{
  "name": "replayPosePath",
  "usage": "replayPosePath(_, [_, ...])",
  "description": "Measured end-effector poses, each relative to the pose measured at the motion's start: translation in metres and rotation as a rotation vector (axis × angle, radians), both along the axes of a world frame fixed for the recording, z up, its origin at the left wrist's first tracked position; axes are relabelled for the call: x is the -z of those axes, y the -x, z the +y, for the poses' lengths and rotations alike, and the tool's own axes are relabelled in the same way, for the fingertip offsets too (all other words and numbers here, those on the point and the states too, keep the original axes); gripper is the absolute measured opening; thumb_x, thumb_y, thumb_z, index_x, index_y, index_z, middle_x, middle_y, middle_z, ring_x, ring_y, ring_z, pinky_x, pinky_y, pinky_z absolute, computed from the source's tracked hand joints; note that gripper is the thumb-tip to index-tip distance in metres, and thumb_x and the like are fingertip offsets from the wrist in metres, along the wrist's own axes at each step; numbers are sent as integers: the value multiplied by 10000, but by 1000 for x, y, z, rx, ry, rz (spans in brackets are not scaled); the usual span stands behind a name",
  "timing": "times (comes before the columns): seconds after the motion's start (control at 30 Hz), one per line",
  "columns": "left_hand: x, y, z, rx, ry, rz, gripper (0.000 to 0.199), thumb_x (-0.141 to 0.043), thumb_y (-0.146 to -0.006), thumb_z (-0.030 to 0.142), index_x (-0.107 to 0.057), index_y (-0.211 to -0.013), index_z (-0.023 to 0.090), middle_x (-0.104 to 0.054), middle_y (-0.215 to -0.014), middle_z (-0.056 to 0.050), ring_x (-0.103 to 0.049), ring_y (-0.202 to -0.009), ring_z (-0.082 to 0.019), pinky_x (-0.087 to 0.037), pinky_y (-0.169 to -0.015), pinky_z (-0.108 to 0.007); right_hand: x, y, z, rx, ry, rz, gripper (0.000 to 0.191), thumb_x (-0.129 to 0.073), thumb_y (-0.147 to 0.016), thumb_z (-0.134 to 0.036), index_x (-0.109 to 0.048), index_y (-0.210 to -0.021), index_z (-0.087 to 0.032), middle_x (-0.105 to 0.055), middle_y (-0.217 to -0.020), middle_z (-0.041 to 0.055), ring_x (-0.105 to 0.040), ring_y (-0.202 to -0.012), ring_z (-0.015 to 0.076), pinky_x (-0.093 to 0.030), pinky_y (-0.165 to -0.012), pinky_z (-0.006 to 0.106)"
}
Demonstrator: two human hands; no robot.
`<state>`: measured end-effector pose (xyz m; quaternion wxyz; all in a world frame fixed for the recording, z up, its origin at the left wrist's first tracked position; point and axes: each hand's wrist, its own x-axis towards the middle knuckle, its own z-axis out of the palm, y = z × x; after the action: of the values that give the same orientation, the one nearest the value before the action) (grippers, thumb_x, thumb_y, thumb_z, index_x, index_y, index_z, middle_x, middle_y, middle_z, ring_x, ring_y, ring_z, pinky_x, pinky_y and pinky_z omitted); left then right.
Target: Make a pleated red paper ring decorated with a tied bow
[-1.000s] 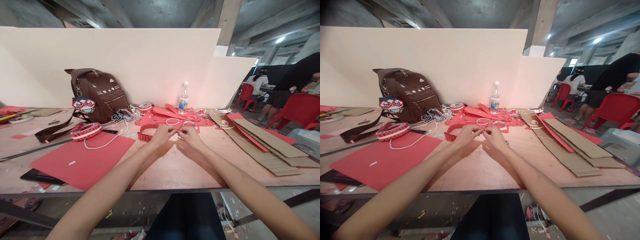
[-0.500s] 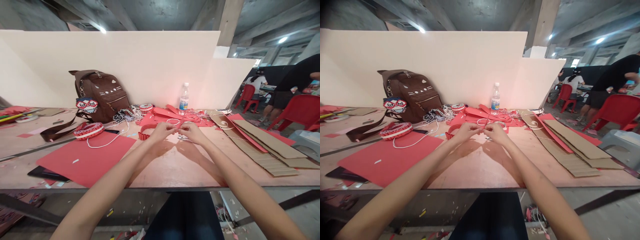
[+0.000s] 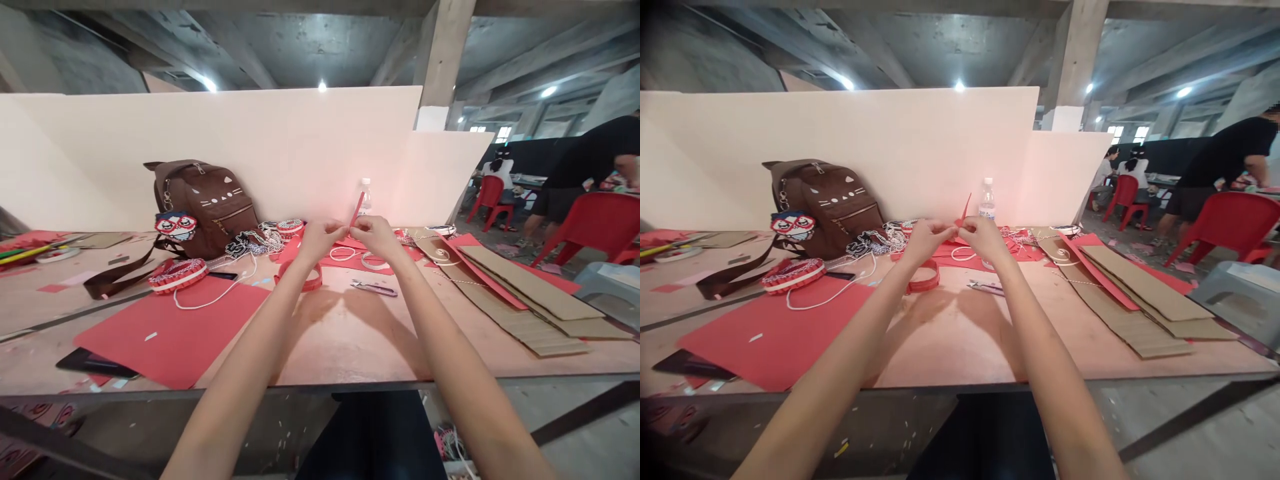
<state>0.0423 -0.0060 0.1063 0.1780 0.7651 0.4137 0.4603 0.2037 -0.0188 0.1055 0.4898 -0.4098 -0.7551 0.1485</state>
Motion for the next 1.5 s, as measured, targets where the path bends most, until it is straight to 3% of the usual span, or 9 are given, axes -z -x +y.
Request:
replayPosePath(0.2, [16,4,2,-19,-38,84,209,-596,-749,311,-699,-668,148,-649,-614,-1,-544,-603,-135,-377,-576,-237,19,-3,4,-28,-15,-132,160,-477,-727,-247,-500,-581,-185,-480,-579,-23,-408,-564,116,-269,-548,262])
replayPosePath(0.33, [20,3,0,8,-49,100,228,-591,-774,335,-697,-682,155,-661,-647,-8,-562,-633,-142,-387,-593,-240,23,-6,5,-46,-10,-127,161,-483,-726,-240,-529,-584,-179,-515,-595,-12,-420,-576,119,-289,-571,261])
replayPosePath(0.83, [30,7,2,73,27,109,239,-587,-759,336,-687,-654,146,-650,-633,-8,-565,-628,-139,-387,-567,-227,36,-15,8,-176,87,-106,268,-528,-773,-343,-454,-568,-188,-392,-583,-34,-345,-572,109,-233,-536,256])
replayPosePath(0.97, [33,7,4,49,15,131,232,-594,-738,322,-656,-600,146,-600,-562,4,-527,-587,-135,-348,-539,-234,41,-12,12,-160,64,-125,232,-510,-773,-309,-473,-577,-189,-437,-595,-22,-386,-589,123,-263,-559,261])
replayPosePath(1.13, [34,7,5,30,5,125,203,-594,-728,302,-667,-614,150,-601,-567,3,-524,-596,-139,-347,-541,-235,46,-8,14,-128,74,-92,249,-503,-770,-310,-403,-567,-205,-354,-573,-37,-343,-563,118,-243,-537,262])
replayPosePath(1.33, [34,7,7,28,2,110,211,-574,-736,312,-685,-645,156,-610,-577,-2,-534,-598,-145,-368,-551,-239,45,-8,13,-126,130,-18,262,-531,-745,-338,-406,-558,-206,-347,-574,-35,-332,-563,117,-230,-532,261])
replayPosePath(1.5, [35,7,7,31,5,125,214,-592,-728,316,-681,-623,153,-605,-562,2,-513,-578,-135,-344,-543,-235,45,-7,12,-121,84,-67,253,-512,-749,-317,-411,-546,-206,-373,-564,-27,-356,-568,128,-240,-540,270])
